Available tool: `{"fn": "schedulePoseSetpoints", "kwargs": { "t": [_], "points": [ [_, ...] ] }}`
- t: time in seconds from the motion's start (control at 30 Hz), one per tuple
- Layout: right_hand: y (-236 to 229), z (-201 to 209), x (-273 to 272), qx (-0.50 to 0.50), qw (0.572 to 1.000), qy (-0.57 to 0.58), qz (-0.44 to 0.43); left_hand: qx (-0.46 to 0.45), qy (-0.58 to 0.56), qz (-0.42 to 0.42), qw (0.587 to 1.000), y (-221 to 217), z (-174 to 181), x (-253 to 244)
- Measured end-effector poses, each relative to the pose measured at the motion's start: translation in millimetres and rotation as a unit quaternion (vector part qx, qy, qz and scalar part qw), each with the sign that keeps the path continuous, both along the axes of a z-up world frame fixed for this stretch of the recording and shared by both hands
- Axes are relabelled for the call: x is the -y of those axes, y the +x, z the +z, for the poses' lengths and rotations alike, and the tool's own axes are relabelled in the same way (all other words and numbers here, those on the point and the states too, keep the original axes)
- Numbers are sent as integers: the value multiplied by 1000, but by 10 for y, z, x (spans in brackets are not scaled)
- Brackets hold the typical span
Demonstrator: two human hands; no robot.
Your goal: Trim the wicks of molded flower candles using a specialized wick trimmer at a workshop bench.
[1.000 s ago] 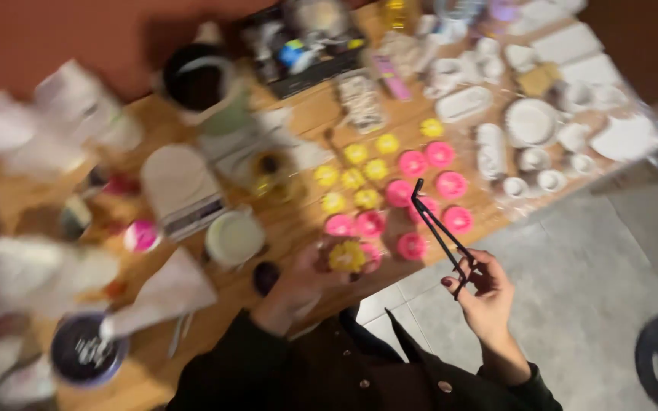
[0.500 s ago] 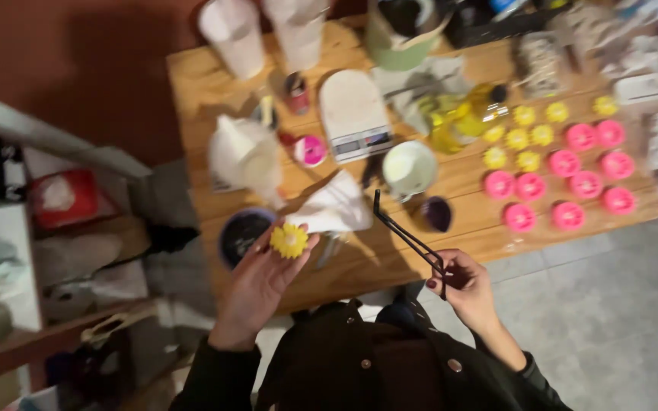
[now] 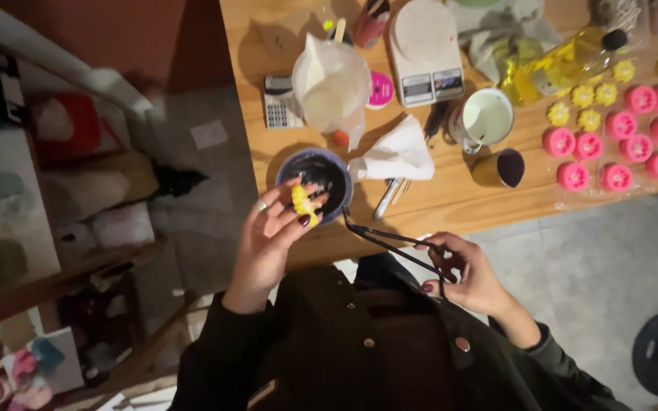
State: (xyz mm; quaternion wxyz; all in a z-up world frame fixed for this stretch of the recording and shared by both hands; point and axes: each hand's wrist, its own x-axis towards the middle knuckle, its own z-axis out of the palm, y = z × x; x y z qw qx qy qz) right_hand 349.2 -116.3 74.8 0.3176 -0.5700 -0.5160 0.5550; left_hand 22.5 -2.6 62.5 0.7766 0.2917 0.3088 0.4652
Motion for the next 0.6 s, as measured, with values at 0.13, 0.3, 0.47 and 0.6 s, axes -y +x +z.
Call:
{"fn": "schedulePoseSetpoints", "kwargs": {
  "t": [0.13,0.3,0.47,0.6],
  "points": [
    [-136,25,-22,72,996,-39,23,8,16,18,1000,-62,-14,31],
    [-250,62,-26,13,999,-22,35,10,60,-21,998,-80,52,72],
    [-246,-36,37,-14,999,-43,20,25,34,-46,998,-69,3,110],
    [-162,-156,50,-113,991,-74,18,40,22,-59,997,-48,-79,128]
  ]
}}
